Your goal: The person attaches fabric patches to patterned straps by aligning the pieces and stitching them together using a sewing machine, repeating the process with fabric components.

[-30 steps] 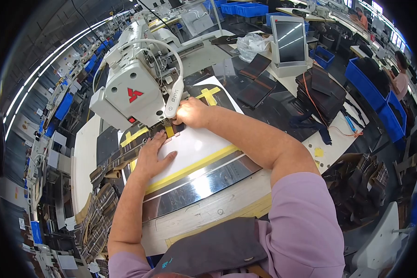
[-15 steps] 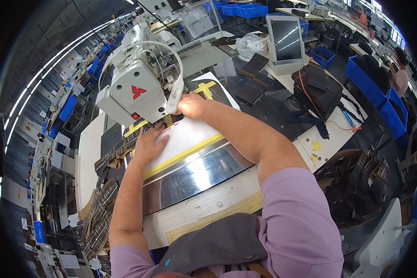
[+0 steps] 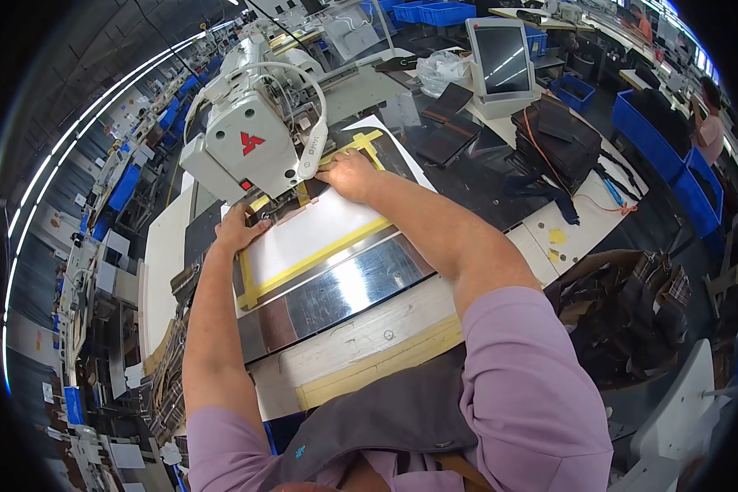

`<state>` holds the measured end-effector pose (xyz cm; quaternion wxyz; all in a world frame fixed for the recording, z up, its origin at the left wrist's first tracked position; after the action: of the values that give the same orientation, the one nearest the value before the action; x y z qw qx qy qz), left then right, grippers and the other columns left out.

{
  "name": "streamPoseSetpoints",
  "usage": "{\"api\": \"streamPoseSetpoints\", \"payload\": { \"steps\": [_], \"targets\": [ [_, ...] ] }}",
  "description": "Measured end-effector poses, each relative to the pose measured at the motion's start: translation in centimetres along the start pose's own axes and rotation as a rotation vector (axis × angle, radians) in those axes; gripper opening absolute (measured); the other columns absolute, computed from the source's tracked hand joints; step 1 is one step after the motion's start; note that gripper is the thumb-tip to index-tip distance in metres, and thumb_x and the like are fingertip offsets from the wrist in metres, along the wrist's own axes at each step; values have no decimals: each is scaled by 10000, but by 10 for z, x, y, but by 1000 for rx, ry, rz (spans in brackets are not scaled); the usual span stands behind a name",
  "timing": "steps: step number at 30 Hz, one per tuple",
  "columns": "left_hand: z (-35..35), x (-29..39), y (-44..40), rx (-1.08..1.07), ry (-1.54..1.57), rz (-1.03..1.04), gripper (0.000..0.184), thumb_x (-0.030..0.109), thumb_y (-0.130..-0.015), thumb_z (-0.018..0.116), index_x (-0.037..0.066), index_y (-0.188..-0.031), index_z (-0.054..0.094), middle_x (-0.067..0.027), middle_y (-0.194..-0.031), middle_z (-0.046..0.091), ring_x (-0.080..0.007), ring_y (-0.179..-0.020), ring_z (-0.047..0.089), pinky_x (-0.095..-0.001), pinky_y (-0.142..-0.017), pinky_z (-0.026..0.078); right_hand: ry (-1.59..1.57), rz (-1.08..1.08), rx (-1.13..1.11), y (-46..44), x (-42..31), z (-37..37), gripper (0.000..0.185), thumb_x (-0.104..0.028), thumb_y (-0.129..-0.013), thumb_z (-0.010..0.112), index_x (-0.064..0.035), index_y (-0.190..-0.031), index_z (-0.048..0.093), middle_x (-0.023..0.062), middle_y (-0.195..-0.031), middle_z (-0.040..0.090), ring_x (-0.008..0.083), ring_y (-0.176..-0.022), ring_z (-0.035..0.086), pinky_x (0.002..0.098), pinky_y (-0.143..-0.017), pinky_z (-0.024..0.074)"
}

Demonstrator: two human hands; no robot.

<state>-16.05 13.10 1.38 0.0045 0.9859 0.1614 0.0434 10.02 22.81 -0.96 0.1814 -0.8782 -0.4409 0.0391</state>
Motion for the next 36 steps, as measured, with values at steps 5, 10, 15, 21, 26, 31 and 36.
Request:
{"api": "streamPoseSetpoints", "payload": {
  "steps": [5, 10, 15, 21, 26, 31, 36],
  "targets": [
    [1, -12, 6, -199, 49, 14, 978, 688, -625, 851, 22, -1304, 623, -178, -1232, 691, -321, -1204, 632, -459, -1040, 445, -67, -72, 46, 22, -8, -7, 407, -159, -958, 498, -217, -1323, 668, -4, -1299, 672, 212, -1211, 585, 465, -1074, 397],
    [-19, -24, 34, -371, 1, 85, 836, 547, -616, 905, -7, -1210, 708, -198, -1151, 724, -337, -1119, 681, -383, -979, 506, -99, -109, 79, 46, -14, -17, 418, -176, -899, 576, -177, -1305, 675, 14, -1249, 691, 232, -1180, 600, 469, -1052, 403],
    [-69, -3, 92, -414, 137, 265, 406, 261, -770, 863, -4, -1051, 740, -57, -871, 732, -151, -833, 651, -308, -793, 513, -61, -69, 107, 61, -3, -25, 442, -235, -880, 651, -138, -1312, 656, 49, -1263, 679, 254, -1189, 601, 466, -1038, 428],
    [-157, -5, 199, -207, 836, 305, 350, 131, -836, 812, -1, -1143, 711, 9, -959, 733, -48, -841, 631, -220, -763, 509, -186, -192, 35, 82, -41, -62, 455, -320, -936, 641, -81, -1324, 634, 90, -1305, 659, 282, -1173, 615, 450, -1009, 464],
    [-225, -72, 231, 399, 1461, 290, 316, 225, -985, 666, 20, -1224, 645, -101, -1076, 737, -157, -947, 717, -291, -822, 580, -1072, -273, -319, 104, -127, -99, 669, -520, -1007, 532, -54, -1485, 480, 161, -1381, 606, 296, -1248, 586, 439, -1037, 460],
    [-179, -80, 216, 891, 1701, 128, 319, 198, -1050, 550, -28, -1274, 574, -159, -1138, 711, -287, -1037, 702, -415, -949, 564, -2025, -171, -635, 108, -177, -106, 948, -755, -978, 258, -10, -1564, 296, 217, -1445, 532, 306, -1129, 646, 427, -953, 544],
    [-50, -119, 178, 900, 1763, -92, 262, 20, -1013, 549, 4, -1269, 497, -116, -1179, 626, -247, -1010, 663, -432, -900, 591, -1558, 205, -549, 95, -150, -64, 485, -368, -1046, 568, 13, -1345, 548, 104, -987, 703, 110, -688, 636, 243, -663, 564]
  ]
}}
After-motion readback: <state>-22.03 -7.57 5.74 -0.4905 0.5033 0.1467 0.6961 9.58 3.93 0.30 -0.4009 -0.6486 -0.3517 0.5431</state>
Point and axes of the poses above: each hand's wrist, its own y-axis away from the middle knuckle, its own z-axis out of the palm, x = y × z, the point moved 6 cm from there along -y, towards the middle knuckle
